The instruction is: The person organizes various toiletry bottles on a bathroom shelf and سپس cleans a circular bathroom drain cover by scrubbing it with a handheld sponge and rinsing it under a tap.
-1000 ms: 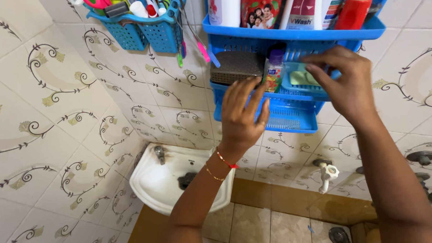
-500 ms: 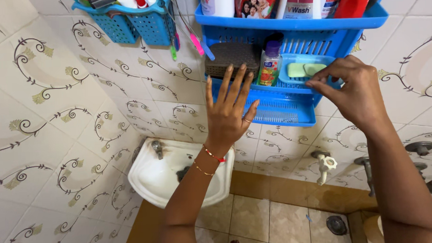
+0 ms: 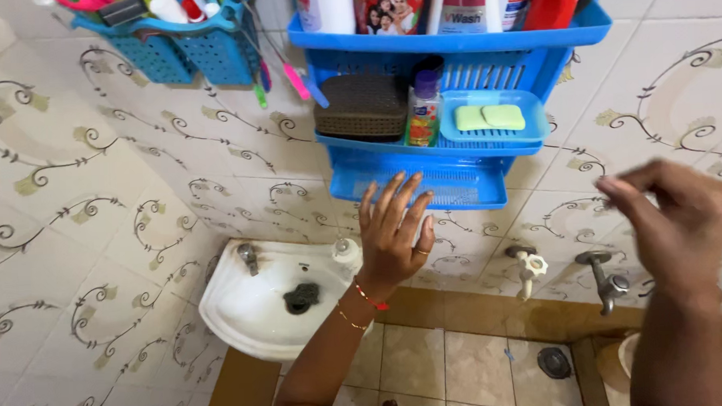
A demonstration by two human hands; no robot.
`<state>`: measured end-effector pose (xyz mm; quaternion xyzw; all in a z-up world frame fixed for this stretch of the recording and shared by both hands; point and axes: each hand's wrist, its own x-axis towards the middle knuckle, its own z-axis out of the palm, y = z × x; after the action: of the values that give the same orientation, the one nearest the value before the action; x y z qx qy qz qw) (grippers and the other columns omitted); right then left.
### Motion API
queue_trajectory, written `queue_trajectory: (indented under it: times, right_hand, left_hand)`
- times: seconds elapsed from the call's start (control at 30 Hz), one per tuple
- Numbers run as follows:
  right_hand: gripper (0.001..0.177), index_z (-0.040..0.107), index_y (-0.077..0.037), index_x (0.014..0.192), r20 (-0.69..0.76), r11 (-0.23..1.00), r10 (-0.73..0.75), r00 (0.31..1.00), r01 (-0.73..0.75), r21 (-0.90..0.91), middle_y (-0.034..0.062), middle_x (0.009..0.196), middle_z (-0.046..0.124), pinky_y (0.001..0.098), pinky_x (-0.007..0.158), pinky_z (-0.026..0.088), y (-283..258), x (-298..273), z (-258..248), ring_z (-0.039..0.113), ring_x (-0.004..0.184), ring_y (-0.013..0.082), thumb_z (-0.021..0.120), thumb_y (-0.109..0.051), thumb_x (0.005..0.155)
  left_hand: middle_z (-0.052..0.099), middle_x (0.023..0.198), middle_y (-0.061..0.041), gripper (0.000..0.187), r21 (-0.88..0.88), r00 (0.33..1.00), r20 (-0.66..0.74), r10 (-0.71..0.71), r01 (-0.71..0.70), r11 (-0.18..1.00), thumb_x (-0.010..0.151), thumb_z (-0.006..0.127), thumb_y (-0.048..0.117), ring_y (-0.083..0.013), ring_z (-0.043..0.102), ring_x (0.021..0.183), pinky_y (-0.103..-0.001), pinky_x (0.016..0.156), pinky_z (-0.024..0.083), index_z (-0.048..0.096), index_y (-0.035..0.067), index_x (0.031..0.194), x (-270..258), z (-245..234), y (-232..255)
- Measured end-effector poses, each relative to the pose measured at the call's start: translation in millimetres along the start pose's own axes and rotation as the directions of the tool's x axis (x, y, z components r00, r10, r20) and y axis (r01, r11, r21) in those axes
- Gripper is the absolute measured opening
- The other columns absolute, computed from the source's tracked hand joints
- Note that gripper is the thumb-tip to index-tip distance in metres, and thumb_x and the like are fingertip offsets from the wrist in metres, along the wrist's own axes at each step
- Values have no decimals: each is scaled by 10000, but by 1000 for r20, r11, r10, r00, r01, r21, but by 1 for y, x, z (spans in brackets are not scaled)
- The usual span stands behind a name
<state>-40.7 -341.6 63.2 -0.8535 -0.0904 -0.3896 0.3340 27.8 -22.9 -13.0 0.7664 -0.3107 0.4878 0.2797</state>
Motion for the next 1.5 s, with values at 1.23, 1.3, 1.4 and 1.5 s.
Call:
queue_trajectory:
  times: [1.23,1.3,1.4,1.5]
  right_hand:
    - [258,717,-108,1124,-373,288,834,407,-897,-335,126,1376,622,429,996,505,-63,-501,89,591,1249,350,687,-137,869]
    - [224,722,-85,1094,-376,327,807,456,-875,-358,145,1278,668,429,972,513,-78,-521,90,624,1177,366,690,-143,880]
    - [179,733,-65,1085,-524,140,820,228,-969,-202,141,1101,734,411,837,556,-118,-549,92,703,969,331,673,-106,921]
    - [195,738,-57,1098,-678,181,728,106,-983,41,150,1010,736,364,668,570,-138,-586,93,726,780,269,644,-51,927]
  left_hand:
    - [425,1525,-221,584,-801,6,593,805,107,590,859,775,349,-413,340,1434,-562,1089,360,602,65,1338,-292,105,120]
    - [438,1516,-206,547,-801,-58,579,813,144,581,873,762,331,-398,350,1431,-563,1081,357,603,66,1325,-310,87,121]
    - [462,1501,-189,496,-800,-92,553,828,218,559,895,741,294,-375,375,1424,-545,1078,363,606,70,1316,-329,67,132]
    - [505,1463,-177,447,-809,-80,504,860,305,503,891,733,251,-354,427,1391,-510,1070,387,628,74,1288,-349,48,141]
